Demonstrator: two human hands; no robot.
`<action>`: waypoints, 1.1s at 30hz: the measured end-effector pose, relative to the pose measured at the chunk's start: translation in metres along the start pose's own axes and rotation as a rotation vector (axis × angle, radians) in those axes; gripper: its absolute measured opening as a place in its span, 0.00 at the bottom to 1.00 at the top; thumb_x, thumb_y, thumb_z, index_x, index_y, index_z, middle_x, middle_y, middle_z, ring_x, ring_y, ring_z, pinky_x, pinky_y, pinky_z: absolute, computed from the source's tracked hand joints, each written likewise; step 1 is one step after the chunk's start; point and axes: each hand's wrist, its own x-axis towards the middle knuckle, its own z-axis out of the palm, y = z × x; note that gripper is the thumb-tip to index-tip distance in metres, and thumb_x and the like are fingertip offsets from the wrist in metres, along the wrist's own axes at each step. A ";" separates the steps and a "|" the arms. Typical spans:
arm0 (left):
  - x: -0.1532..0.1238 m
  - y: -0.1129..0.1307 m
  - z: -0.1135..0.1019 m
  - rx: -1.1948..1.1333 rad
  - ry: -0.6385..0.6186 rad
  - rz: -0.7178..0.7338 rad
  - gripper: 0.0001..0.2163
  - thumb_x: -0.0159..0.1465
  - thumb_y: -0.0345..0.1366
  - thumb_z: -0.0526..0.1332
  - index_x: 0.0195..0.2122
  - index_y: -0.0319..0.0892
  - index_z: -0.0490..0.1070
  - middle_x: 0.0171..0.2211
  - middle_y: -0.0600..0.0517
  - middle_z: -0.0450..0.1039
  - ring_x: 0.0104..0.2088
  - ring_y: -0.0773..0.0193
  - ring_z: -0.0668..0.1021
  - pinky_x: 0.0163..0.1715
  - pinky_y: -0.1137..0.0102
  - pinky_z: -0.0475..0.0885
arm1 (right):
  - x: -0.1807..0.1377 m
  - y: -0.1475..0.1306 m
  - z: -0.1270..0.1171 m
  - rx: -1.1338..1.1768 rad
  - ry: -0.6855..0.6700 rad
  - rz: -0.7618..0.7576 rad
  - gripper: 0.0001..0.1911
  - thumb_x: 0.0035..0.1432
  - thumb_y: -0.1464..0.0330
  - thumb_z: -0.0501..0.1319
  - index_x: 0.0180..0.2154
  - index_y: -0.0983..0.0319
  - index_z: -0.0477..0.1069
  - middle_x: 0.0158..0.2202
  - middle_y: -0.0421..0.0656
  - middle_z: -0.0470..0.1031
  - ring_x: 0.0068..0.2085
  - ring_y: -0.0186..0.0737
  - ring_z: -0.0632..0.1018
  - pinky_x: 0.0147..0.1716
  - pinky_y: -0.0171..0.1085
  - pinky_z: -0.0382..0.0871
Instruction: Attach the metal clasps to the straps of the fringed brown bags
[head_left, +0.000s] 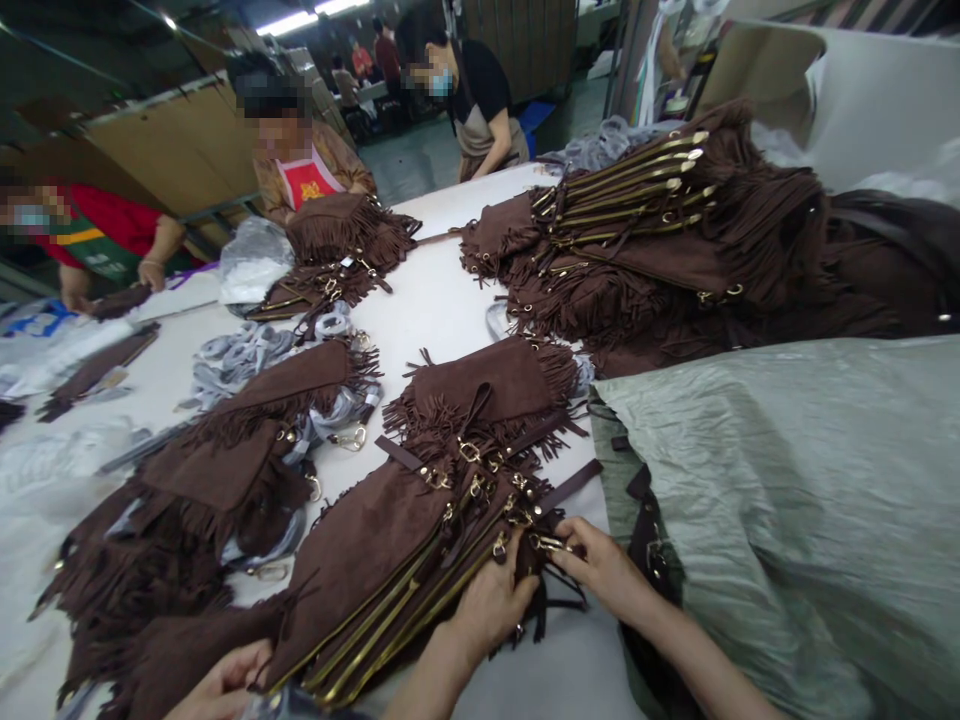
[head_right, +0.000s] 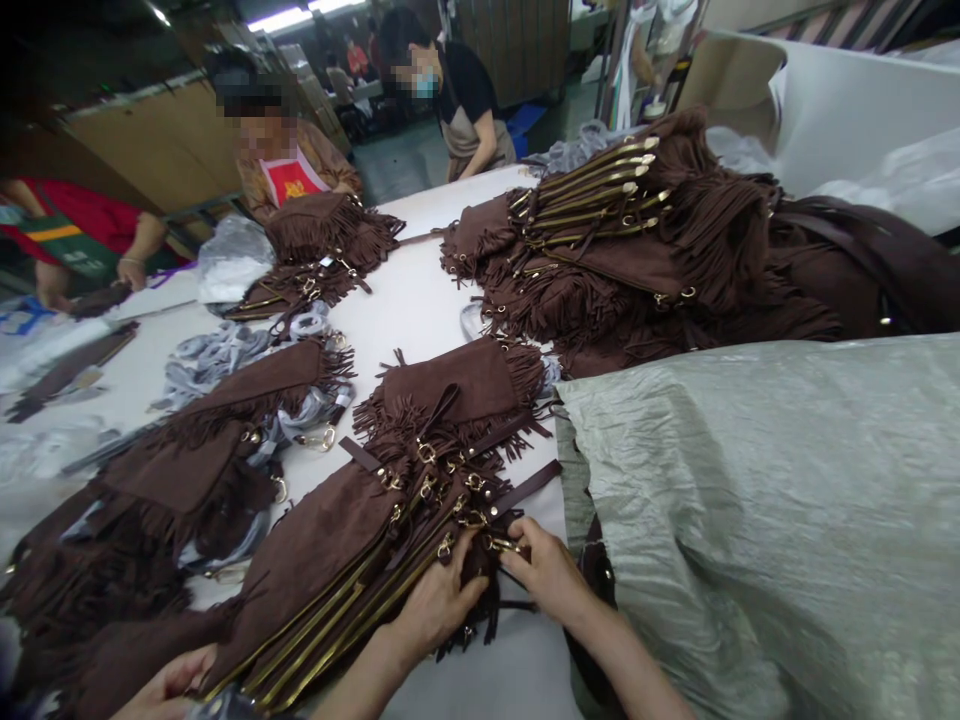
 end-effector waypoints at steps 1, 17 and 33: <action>-0.004 -0.003 0.000 0.005 0.004 0.005 0.27 0.57 0.40 0.51 0.58 0.43 0.51 0.53 0.47 0.63 0.55 0.53 0.62 0.55 0.59 0.56 | 0.004 -0.007 -0.005 0.063 -0.012 0.010 0.06 0.47 0.68 0.56 0.31 0.60 0.62 0.23 0.34 0.66 0.25 0.32 0.69 0.26 0.31 0.63; -0.006 0.014 0.034 0.066 0.018 0.029 0.28 0.59 0.35 0.48 0.60 0.35 0.44 0.61 0.42 0.48 0.60 0.52 0.50 0.58 0.55 0.46 | 0.061 -0.058 -0.038 -0.295 0.105 -0.176 0.06 0.45 0.72 0.61 0.30 0.60 0.69 0.30 0.39 0.70 0.36 0.39 0.70 0.35 0.37 0.61; -0.007 0.029 0.029 -0.111 -0.055 0.002 0.27 0.58 0.31 0.45 0.60 0.34 0.44 0.62 0.45 0.44 0.61 0.60 0.51 0.58 0.61 0.50 | -0.057 0.059 -0.023 -0.881 0.283 -0.427 0.22 0.45 0.84 0.47 0.38 0.60 0.68 0.47 0.51 0.67 0.49 0.47 0.68 0.42 0.45 0.69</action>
